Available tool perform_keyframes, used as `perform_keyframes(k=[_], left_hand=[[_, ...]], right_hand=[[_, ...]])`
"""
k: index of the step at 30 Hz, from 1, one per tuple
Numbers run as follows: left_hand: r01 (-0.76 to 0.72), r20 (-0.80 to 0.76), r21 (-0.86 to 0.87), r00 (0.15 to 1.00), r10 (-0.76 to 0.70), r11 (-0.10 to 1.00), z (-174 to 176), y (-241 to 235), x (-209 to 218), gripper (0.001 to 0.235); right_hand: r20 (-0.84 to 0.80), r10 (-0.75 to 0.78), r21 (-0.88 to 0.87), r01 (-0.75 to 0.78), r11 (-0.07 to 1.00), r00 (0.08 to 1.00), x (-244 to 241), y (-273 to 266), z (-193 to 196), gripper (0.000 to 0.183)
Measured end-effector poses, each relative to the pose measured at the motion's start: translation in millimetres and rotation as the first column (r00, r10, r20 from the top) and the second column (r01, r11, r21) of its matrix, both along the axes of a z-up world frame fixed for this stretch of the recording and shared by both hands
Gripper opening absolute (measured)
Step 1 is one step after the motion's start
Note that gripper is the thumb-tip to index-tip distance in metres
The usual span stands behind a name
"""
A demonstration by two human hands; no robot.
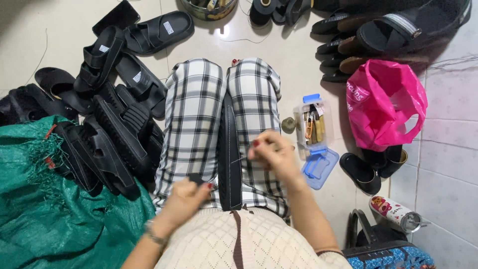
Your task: The person sits on the floor and sews a black sandal using a needle and thread. They repeatedly insert the needle into the sandal strap and pull the thread through to stitch it.
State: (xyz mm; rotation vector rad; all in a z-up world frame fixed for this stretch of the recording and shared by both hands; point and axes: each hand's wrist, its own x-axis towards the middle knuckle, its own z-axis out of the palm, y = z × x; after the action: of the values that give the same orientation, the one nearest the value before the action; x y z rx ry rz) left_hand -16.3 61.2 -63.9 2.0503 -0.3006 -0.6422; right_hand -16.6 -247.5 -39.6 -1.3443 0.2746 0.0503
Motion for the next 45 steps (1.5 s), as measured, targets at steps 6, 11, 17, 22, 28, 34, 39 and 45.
perform_keyframes(k=[6,11,17,22,28,34,39,45], left_hand=[[-0.148,-0.326,0.497,0.881,0.342,0.855,-27,144,62,0.03],[-0.259,0.361,0.888,0.904,-0.23,0.379,43,69,99,0.056],[0.296,0.326,0.331,0.856,-0.402,0.896,87,-42,100,0.128],[0.419,0.404,0.314,0.753,-0.519,0.852,61,-52,93,0.144],[0.411,0.436,0.329,0.732,-0.523,0.85,49,-54,90,0.139],[0.403,0.561,0.27,0.672,-0.484,0.874,38,-56,89,0.136],[0.388,0.597,0.277,0.647,-0.474,0.879,35,-60,89,0.136],[0.375,0.615,0.239,0.655,-0.438,0.896,35,-60,91,0.129]], right_hand=[[-0.172,0.194,-0.859,-0.244,0.45,0.966,-8,-53,82,0.05],[-0.202,0.631,-0.926,-0.356,0.126,0.749,-1,-29,91,0.051],[-0.218,0.7,-0.903,-0.412,0.119,0.68,16,-19,94,0.045],[-0.214,0.718,-0.91,-0.402,0.101,0.663,17,-22,90,0.049],[-0.223,0.717,-0.907,-0.41,0.096,0.661,23,-21,96,0.046],[-0.335,0.694,-0.888,-0.46,-0.007,0.637,29,-8,121,0.052],[-0.36,0.714,-0.871,-0.49,-0.027,0.601,29,-4,119,0.057],[-0.286,0.715,-0.867,-0.49,0.091,0.638,31,-2,107,0.055]])
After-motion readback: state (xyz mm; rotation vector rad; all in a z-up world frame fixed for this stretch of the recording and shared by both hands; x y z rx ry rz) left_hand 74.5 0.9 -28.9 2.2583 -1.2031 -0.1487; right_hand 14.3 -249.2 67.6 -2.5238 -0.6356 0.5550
